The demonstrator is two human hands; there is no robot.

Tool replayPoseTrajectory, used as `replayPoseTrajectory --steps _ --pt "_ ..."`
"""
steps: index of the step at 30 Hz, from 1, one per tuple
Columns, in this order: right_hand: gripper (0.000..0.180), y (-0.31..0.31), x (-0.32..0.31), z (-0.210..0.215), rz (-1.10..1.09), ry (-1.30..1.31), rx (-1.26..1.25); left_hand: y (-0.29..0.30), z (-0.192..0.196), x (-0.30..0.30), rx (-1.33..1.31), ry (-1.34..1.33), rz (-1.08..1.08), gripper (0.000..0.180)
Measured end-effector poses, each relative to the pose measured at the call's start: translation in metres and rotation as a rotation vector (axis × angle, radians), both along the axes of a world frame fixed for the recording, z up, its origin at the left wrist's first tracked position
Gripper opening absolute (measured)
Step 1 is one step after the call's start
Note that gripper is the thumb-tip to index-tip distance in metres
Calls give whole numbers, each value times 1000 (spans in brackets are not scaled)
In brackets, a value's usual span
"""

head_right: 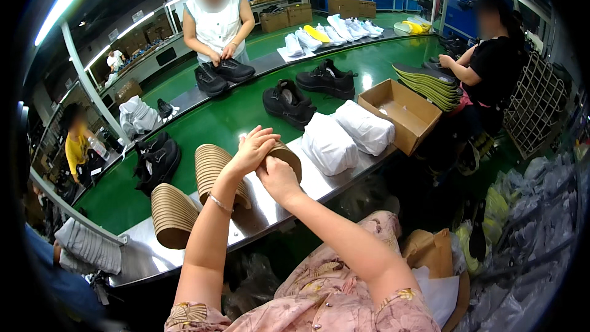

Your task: The person wraps shoe lasts in tissue paper and places them into black shoes on an assembly line, then picks up and stacks several tan cardboard shoe supports.

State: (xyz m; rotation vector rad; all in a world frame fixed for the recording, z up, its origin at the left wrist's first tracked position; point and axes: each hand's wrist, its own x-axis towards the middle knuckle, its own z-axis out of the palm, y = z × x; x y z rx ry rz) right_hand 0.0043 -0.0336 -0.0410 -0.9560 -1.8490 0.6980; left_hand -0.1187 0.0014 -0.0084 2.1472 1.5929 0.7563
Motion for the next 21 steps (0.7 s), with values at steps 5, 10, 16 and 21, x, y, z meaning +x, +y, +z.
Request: replayPoseTrajectory --steps 5,10,16,21 --pt "12 -3 -5 -5 23 46 119 -6 -4 -3 2 -43 13 34" --pt "13 -22 4 -14 -69 55 241 -6 -9 1 56 -155 10 34" --pt "24 -54 59 6 -125 132 -48 -12 -2 -4 52 -45 30 34" --pt "18 -59 153 54 33 432 -242 -32 30 13 467 37 204 36"
